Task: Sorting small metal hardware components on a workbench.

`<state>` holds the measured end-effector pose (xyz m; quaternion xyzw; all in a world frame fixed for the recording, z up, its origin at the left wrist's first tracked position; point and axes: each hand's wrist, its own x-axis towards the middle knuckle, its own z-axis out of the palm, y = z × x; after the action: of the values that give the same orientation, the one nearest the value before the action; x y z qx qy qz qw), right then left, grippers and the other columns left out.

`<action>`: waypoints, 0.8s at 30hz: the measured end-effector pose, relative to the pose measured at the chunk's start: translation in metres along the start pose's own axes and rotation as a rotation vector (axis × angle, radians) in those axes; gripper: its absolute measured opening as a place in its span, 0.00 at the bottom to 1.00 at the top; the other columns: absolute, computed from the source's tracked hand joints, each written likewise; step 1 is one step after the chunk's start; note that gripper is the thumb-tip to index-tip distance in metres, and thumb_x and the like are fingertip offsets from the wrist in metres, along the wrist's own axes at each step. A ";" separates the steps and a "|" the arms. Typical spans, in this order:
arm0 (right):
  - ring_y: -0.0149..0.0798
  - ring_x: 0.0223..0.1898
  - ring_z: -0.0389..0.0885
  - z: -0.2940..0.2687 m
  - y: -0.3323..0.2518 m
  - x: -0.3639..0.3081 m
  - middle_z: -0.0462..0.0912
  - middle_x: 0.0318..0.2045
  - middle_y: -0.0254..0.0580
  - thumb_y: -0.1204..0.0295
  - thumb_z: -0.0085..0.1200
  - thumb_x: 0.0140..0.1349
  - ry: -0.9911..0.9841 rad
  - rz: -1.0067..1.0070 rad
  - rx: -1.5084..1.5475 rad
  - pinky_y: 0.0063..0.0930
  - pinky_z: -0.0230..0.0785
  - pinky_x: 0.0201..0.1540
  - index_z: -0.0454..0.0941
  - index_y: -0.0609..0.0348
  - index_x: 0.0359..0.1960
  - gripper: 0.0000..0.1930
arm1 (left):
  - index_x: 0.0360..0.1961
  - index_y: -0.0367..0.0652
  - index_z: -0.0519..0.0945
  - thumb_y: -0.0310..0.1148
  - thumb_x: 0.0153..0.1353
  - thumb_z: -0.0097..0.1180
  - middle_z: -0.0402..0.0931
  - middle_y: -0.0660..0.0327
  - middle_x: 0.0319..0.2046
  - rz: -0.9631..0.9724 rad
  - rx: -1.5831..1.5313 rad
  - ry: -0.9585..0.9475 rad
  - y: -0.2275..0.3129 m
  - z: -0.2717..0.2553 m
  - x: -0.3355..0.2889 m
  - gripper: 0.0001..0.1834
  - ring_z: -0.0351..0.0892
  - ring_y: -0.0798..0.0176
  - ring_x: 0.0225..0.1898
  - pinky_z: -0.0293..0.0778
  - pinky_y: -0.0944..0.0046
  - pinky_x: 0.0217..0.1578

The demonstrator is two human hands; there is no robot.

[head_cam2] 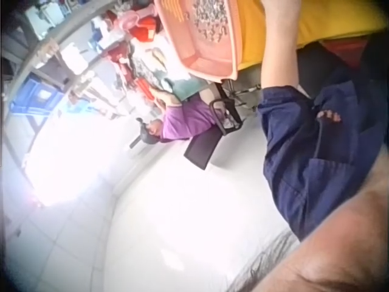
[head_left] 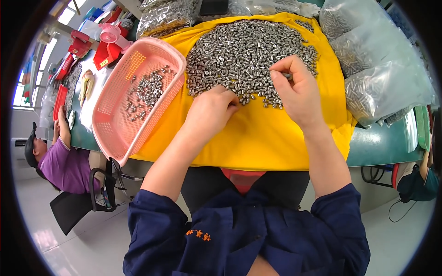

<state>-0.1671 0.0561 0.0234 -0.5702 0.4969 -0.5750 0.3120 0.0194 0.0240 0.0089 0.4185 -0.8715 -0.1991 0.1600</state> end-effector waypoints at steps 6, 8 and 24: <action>0.19 0.18 0.65 0.002 0.002 -0.001 0.73 0.21 0.32 0.78 0.48 0.54 -0.032 -0.054 -0.070 0.15 0.59 0.20 0.69 0.62 0.30 0.03 | 0.27 0.39 0.77 0.28 0.49 0.54 0.75 0.56 0.24 0.078 -0.016 0.086 -0.004 0.003 0.001 0.05 0.76 0.55 0.28 0.71 0.61 0.31; 0.19 0.19 0.65 0.003 0.002 -0.001 0.73 0.21 0.32 0.78 0.48 0.54 -0.037 -0.036 -0.066 0.15 0.60 0.20 0.70 0.62 0.30 0.03 | 0.27 0.37 0.77 0.28 0.53 0.52 0.75 0.61 0.22 -0.231 -0.425 0.022 0.003 -0.006 0.010 0.05 0.76 0.64 0.27 0.71 0.67 0.30; 0.28 0.25 0.76 0.006 -0.002 -0.002 0.77 0.23 0.39 0.77 0.47 0.54 -0.138 0.052 -0.110 0.20 0.68 0.27 0.69 0.62 0.30 0.03 | 0.40 0.38 0.73 0.27 0.59 0.47 0.75 0.60 0.31 -0.287 -1.866 -0.164 -0.003 0.018 0.034 0.08 0.76 0.67 0.33 0.75 0.69 0.35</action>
<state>-0.1607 0.0572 0.0237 -0.6115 0.5197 -0.4979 0.3286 -0.0071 -0.0013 -0.0039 0.2096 -0.3093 -0.8621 0.3424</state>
